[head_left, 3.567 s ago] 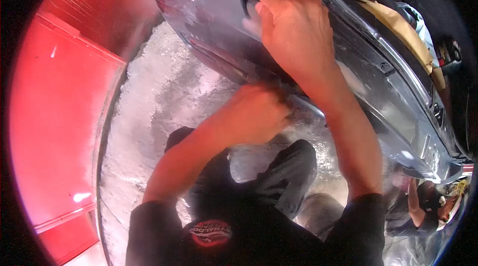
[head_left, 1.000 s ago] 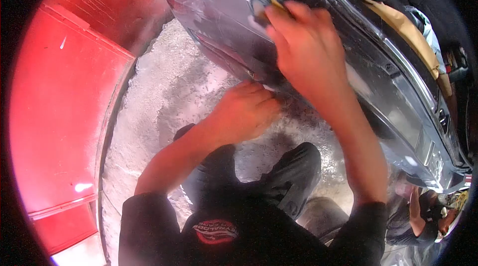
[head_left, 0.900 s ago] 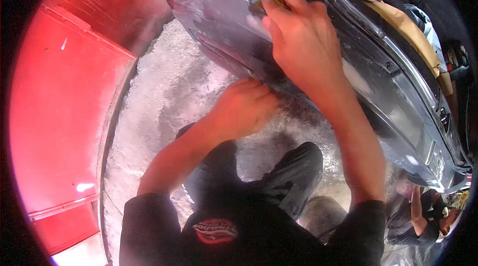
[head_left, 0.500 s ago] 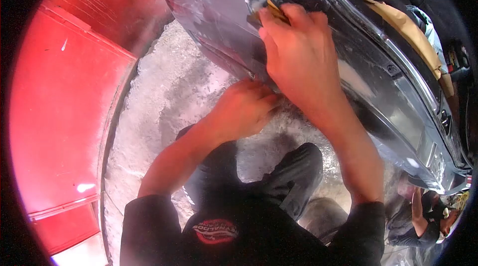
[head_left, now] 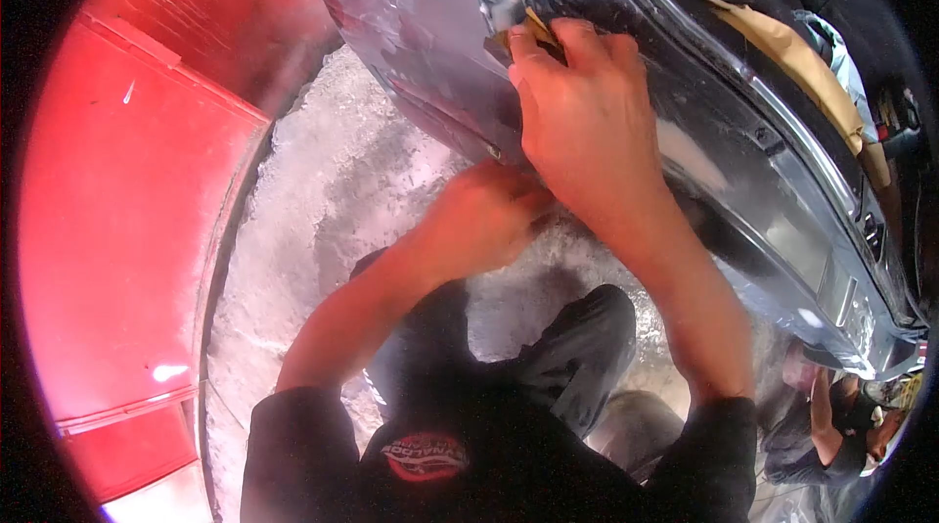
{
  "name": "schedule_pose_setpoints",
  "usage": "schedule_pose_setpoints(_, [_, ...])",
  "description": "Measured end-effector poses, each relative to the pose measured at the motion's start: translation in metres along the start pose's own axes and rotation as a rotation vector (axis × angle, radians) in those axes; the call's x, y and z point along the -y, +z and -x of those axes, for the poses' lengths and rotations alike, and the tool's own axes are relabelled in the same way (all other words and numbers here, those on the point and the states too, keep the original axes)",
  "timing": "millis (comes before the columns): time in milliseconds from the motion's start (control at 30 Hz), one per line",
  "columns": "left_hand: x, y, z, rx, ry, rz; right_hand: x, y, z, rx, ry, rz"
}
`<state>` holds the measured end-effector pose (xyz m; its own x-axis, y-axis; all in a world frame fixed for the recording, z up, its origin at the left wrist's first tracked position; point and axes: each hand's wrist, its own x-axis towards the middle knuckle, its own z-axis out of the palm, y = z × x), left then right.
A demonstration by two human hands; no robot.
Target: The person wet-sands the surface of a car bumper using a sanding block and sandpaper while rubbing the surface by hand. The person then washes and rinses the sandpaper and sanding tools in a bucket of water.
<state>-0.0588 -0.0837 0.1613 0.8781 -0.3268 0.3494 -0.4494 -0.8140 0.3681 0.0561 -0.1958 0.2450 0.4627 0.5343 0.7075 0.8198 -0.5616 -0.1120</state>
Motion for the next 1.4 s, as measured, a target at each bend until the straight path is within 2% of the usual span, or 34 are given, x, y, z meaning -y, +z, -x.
schedule_pose_setpoints(100, [-0.002, -0.003, -0.004, 0.030, -0.004, -0.014, -0.003, 0.006, -0.006, -0.028, 0.003, 0.003])
schedule_pose_setpoints(200, [-0.003, -0.005, -0.002, 0.022, -0.035, -0.022, -0.003, -0.001, 0.000, 0.038, 0.034, -0.053])
schedule_pose_setpoints(233, [0.000, -0.006, -0.002, 0.000, -0.051, -0.025, 0.001, -0.007, 0.006, 0.056, 0.011, 0.015])
schedule_pose_setpoints(333, [0.003, -0.011, 0.004, -0.097, -0.014, -0.038, 0.002, 0.008, 0.000, -0.093, 0.013, -0.031])
schedule_pose_setpoints(367, [-0.002, -0.012, 0.003, -0.167, -0.020, -0.046, -0.001, 0.011, -0.010, -0.054, 0.040, 0.033])
schedule_pose_setpoints(433, [-0.011, -0.026, -0.006, -0.331, -0.034, -0.083, -0.012, 0.010, -0.011, -0.079, 0.041, -0.080])
schedule_pose_setpoints(533, [-0.016, -0.044, -0.020, -0.510, 0.127, -0.279, -0.028, -0.021, -0.004, -0.115, 0.010, -0.231])
schedule_pose_setpoints(600, [-0.014, -0.050, -0.026, -0.347, 0.121, -0.366, -0.044, -0.040, 0.008, -0.178, 0.147, -0.326])
schedule_pose_setpoints(700, [0.006, -0.050, -0.049, -0.203, 0.160, -0.476, -0.056, -0.063, 0.028, -0.126, 0.135, -0.330])
schedule_pose_setpoints(800, [0.043, -0.075, -0.059, -0.188, 0.251, -0.618, -0.048, -0.077, 0.044, -0.042, 0.090, -0.219])
schedule_pose_setpoints(833, [0.048, -0.086, -0.061, -0.170, 0.233, -0.801, -0.046, -0.077, 0.050, -0.010, 0.112, -0.259])
schedule_pose_setpoints(933, [0.051, -0.111, -0.065, -0.235, 0.160, -1.044, -0.036, -0.075, 0.052, 0.036, 0.048, -0.203])
schedule_pose_setpoints(1100, [0.047, -0.105, -0.042, -0.598, -0.025, -0.840, -0.024, -0.037, 0.026, 0.042, -0.099, -0.147])
schedule_pose_setpoints(1200, [0.045, -0.083, -0.027, -0.707, -0.066, -0.485, -0.020, -0.010, 0.002, 0.039, -0.071, -0.127])
schedule_pose_setpoints(1267, [0.032, -0.072, -0.017, -0.686, -0.175, -0.248, -0.015, -0.009, 0.002, 0.054, -0.049, -0.055])
schedule_pose_setpoints(1333, [0.024, -0.066, -0.007, -0.624, -0.301, 0.066, -0.011, -0.014, 0.009, -0.004, -0.074, -0.126])
schedule_pose_setpoints(1400, [0.018, -0.064, -0.006, -0.561, -0.346, 0.241, -0.009, -0.009, 0.008, -0.043, -0.050, -0.156])
